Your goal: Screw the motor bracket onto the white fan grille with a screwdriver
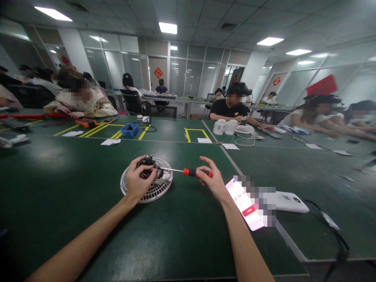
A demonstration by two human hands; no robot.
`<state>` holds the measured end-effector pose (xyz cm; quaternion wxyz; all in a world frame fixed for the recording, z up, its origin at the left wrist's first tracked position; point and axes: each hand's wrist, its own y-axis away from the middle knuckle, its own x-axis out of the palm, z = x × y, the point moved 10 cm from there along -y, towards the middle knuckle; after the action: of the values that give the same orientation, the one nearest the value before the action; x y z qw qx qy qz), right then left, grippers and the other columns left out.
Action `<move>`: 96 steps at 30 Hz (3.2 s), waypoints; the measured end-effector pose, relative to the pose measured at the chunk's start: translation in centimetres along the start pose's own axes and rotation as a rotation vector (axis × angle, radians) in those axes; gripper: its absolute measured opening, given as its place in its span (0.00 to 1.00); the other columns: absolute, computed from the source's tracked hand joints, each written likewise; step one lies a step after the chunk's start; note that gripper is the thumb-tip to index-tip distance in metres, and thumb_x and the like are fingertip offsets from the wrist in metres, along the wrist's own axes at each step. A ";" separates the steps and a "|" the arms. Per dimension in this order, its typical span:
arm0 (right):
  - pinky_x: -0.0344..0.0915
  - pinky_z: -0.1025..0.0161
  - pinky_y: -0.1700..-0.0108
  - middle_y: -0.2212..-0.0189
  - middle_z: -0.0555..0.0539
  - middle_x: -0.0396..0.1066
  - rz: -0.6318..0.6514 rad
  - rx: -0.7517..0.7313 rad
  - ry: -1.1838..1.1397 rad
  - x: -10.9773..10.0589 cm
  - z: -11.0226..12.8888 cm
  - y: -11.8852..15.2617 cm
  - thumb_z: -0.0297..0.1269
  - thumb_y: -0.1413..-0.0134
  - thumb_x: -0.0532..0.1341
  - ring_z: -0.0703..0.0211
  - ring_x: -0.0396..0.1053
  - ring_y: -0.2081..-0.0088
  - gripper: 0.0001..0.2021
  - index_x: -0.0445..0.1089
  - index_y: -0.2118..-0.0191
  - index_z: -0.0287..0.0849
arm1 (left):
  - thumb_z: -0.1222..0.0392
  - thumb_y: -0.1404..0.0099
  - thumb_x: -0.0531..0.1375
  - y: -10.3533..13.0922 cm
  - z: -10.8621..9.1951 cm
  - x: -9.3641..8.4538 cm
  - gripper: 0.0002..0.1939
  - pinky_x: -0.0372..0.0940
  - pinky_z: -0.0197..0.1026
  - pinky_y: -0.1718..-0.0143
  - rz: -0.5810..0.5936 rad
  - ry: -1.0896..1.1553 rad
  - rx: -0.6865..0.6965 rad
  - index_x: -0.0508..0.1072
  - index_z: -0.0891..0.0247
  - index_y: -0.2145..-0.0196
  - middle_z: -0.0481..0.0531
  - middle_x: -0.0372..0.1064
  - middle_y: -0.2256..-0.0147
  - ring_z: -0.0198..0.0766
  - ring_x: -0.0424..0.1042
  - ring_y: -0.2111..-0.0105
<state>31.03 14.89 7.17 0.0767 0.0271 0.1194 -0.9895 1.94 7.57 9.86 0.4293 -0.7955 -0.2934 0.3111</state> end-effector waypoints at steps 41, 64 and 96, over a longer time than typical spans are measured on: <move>0.62 0.66 0.82 0.76 0.49 0.74 0.011 0.215 -0.047 0.8 -1.5 0.3 0.63 0.42 0.60 0.60 0.68 0.81 0.27 0.69 0.49 0.44 | 0.60 0.37 0.67 0.1 0.2 0.1 0.03 0.69 0.57 0.43 0.005 -0.007 -0.015 0.78 0.61 0.66 0.58 0.72 0.47 0.49 0.72 0.46; 0.61 0.63 0.62 0.65 0.52 0.67 0.099 -0.056 -0.099 0.7 0.5 -0.2 0.29 0.66 0.72 0.59 0.64 0.64 0.17 0.65 0.71 0.45 | 0.60 0.37 0.67 0.3 0.2 0.1 0.04 0.69 0.57 0.43 0.000 -0.008 -0.016 0.78 0.61 0.66 0.58 0.71 0.47 0.49 0.72 0.46; 0.71 0.63 0.69 0.68 0.50 0.79 -0.098 0.044 -0.064 -0.1 0.1 -0.1 0.45 0.64 0.78 0.62 0.72 0.75 0.28 0.71 0.56 0.45 | 0.60 0.36 0.67 0.2 -0.1 0.0 0.03 0.70 0.56 0.44 0.005 -0.008 0.002 0.77 0.61 0.66 0.59 0.72 0.47 0.49 0.73 0.46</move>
<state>31.11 14.94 7.30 0.0315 -0.0085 0.0965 -0.9948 2.07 7.39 9.76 0.4281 -0.7946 -0.2930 0.3154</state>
